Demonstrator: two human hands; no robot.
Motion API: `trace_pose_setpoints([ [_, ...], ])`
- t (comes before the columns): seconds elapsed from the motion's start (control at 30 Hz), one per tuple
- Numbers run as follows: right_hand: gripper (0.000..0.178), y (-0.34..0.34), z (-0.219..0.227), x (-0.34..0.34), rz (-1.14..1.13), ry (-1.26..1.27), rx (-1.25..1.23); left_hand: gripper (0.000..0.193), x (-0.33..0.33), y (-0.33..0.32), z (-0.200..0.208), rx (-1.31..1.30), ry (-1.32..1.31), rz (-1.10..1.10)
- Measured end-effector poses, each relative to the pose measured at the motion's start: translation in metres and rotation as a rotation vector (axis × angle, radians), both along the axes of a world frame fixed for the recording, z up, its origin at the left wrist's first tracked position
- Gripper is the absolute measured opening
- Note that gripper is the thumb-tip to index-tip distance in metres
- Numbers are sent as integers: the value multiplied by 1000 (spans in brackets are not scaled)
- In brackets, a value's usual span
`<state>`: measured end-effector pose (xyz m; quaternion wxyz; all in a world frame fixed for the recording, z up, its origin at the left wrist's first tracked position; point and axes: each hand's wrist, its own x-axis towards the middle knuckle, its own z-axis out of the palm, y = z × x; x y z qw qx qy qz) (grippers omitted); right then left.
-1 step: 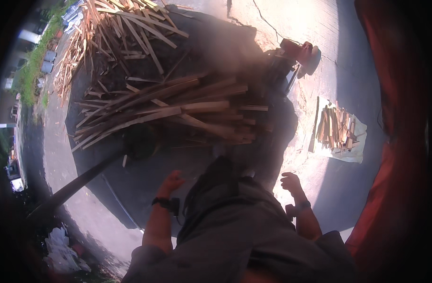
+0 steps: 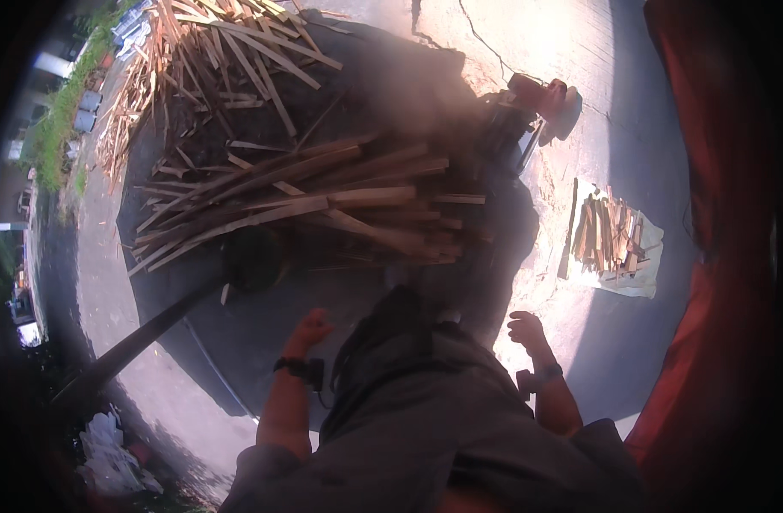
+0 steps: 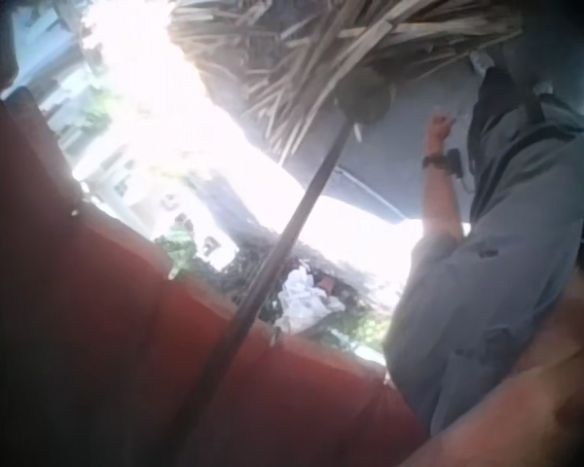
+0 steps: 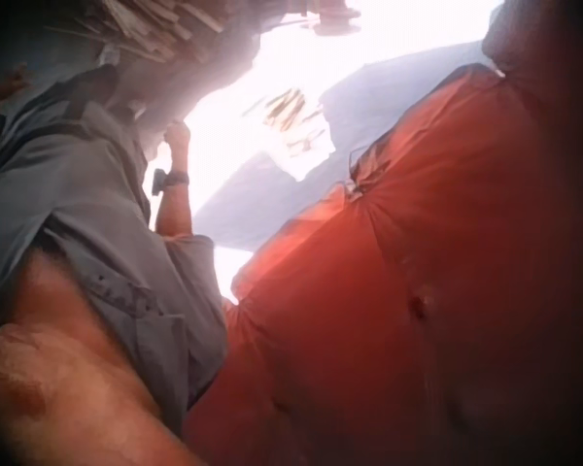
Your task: The person sorts through a pile of wood strips by hand, selecting pieces and carrying them to a miter saw. They then stack several wood strips together and use the miter saw to cut them to length.
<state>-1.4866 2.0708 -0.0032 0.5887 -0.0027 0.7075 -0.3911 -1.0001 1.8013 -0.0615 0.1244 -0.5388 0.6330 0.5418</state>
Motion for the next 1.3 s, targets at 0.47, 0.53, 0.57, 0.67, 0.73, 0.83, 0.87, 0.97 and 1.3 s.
trace_pose_setpoints([
  [0.47, 28, 17, 13, -26, -223, 77, 103, 49, -110, -87, 22, -79, 56, -185],
  [0.53, 27, 25, 14, -32, -278, 77, 155, 48, -125, -84, 23, -51, 83, -175],
  [0.57, 27, 30, 8, -38, -303, 18, 118, 48, -133, -83, 23, -48, 77, -174],
  [0.67, 29, 28, -4, -67, -251, -32, 119, 46, -158, -71, 29, -46, 62, -192],
  [0.73, 31, -3, -6, -88, -57, 49, 292, 47, -173, -61, 50, -82, -93, -315],
  [0.83, 31, -29, -14, -140, -44, -11, 189, 46, -178, -35, 71, 21, -205, -223],
  [0.87, 30, -35, -14, -160, -48, -47, 141, 46, -175, -22, 81, 31, -236, -217],
  [0.97, 30, -47, -17, -212, -26, -104, 101, 47, -171, 7, 117, -44, -254, -76],
  [1.3, 29, -42, -42, -282, 200, -211, 179, 40, -182, 23, 244, -178, -472, 376],
])
